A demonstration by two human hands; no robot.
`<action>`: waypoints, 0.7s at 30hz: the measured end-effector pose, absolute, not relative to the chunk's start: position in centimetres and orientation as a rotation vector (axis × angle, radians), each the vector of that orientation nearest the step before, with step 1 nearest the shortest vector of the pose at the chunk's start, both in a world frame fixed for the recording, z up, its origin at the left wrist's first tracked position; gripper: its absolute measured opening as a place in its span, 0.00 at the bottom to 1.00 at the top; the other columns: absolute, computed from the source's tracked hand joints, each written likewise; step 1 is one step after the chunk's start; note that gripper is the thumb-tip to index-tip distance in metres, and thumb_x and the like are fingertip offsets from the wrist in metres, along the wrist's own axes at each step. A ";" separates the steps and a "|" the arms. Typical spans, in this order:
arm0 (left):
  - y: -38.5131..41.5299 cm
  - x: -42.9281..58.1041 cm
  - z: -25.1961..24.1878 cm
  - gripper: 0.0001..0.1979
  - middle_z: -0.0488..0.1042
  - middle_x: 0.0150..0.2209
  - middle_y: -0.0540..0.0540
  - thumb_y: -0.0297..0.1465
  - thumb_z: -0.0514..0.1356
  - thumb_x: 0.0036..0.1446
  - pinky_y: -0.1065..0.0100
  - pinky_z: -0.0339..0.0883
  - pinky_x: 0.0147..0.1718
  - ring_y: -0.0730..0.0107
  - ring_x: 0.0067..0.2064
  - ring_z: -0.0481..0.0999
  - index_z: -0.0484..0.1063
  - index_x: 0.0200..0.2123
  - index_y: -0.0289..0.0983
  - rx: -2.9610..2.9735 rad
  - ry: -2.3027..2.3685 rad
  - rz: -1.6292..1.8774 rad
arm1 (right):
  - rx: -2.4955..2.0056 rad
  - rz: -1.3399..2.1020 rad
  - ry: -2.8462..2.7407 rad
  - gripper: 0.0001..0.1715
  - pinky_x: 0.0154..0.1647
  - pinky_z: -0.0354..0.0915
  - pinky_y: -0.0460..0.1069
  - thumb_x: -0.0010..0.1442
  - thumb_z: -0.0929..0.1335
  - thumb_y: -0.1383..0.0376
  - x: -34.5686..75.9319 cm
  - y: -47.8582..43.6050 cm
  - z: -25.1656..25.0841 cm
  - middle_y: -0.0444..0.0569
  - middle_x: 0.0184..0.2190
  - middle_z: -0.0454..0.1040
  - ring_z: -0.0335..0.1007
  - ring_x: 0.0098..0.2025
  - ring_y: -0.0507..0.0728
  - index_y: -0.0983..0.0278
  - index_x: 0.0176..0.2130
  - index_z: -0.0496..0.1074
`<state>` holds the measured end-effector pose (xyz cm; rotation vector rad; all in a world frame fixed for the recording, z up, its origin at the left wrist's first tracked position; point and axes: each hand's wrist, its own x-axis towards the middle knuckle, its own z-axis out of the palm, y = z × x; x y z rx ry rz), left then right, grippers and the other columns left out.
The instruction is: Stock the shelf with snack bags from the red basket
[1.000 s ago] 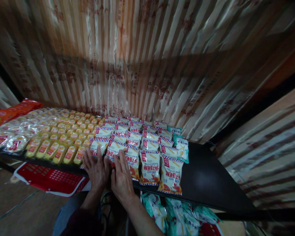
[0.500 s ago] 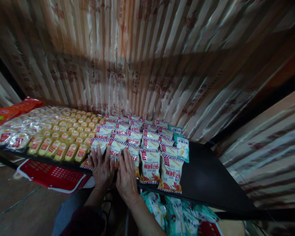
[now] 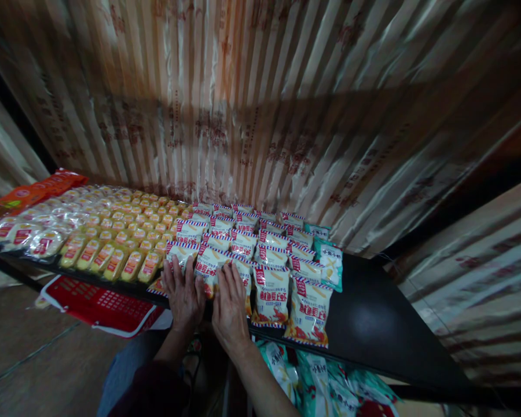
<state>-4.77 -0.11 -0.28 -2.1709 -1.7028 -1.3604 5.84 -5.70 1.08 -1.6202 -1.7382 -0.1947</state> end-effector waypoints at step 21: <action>-0.5 -4.5 -0.9 0.32 0.42 0.68 0.32 0.32 0.49 0.64 0.38 0.44 0.60 0.47 0.69 0.36 0.40 0.67 0.38 -1.938 -2.009 -1.459 | -1.770 -0.106 -2.196 0.13 0.62 0.42 0.66 0.60 0.63 0.70 2.6 6.0 10.1 0.53 0.36 0.78 0.61 0.55 0.65 0.63 0.36 0.77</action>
